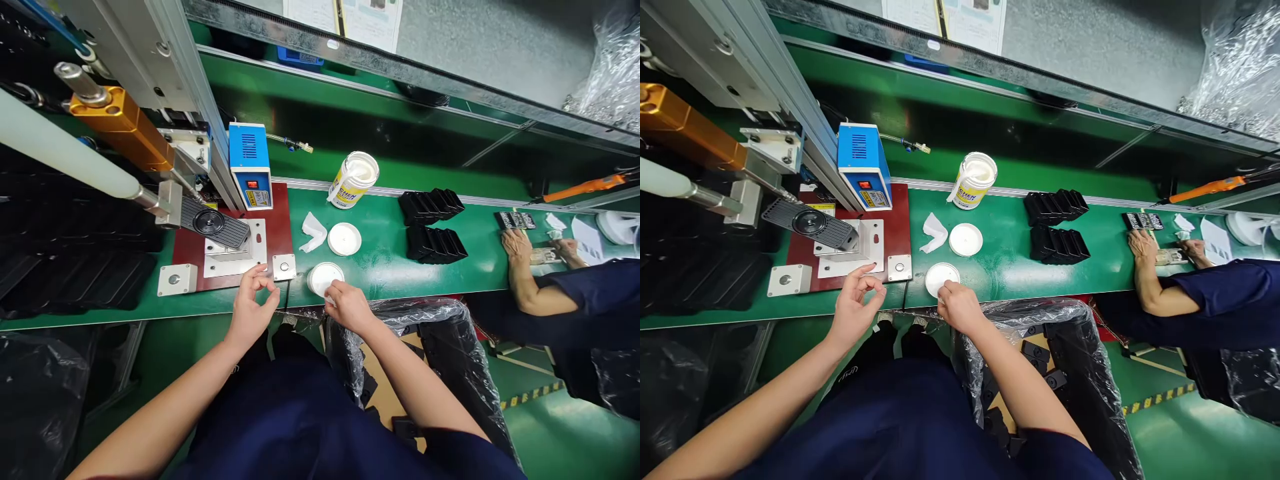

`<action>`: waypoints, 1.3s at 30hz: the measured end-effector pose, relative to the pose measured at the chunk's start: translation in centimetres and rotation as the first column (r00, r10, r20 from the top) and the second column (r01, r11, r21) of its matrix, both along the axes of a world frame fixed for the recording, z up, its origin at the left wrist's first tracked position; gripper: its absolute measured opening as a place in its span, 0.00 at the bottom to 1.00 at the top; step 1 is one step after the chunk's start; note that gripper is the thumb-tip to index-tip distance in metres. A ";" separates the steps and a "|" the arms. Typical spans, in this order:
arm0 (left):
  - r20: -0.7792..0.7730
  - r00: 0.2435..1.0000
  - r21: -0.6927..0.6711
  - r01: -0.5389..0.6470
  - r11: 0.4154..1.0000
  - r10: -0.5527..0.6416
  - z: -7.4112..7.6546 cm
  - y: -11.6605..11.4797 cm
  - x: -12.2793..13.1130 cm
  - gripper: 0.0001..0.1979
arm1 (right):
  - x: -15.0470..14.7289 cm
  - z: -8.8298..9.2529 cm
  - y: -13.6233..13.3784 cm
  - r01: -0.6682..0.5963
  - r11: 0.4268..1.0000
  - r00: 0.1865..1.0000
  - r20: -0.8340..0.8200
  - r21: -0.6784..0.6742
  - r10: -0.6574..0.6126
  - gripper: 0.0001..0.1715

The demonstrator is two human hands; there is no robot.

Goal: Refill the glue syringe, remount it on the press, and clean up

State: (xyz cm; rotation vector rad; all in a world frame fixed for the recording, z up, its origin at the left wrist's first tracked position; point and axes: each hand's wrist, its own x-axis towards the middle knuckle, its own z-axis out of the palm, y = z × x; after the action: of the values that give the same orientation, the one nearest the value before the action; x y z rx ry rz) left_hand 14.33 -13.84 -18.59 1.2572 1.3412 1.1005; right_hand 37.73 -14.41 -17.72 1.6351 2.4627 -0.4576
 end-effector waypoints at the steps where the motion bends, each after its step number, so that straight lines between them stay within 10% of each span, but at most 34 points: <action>1: -0.001 1.000 0.005 0.008 1.000 -0.008 -0.1 -0.1 0.1 0.22 | 0.0 0.0 0.1 0.002 1.000 1.000 0.002 -0.002 -0.002 0.07; 18: -0.047 0.996 -0.004 0.082 0.997 -0.082 -0.5 -0.5 0.9 0.20 | 0.1 4.2 0.5 0.104 0.982 0.982 0.171 -0.160 -0.076 0.33; 39: -0.142 0.984 0.004 0.109 0.994 -0.107 -0.3 -0.6 1.5 0.20 | -0.9 2.7 0.2 0.084 0.965 0.940 0.340 -0.247 0.005 0.43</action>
State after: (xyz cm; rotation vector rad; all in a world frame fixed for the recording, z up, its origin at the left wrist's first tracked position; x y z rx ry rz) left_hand 15.83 -14.41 -18.92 1.4220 1.3558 0.9591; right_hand 36.85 -14.17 -15.06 1.5140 2.0303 -0.4387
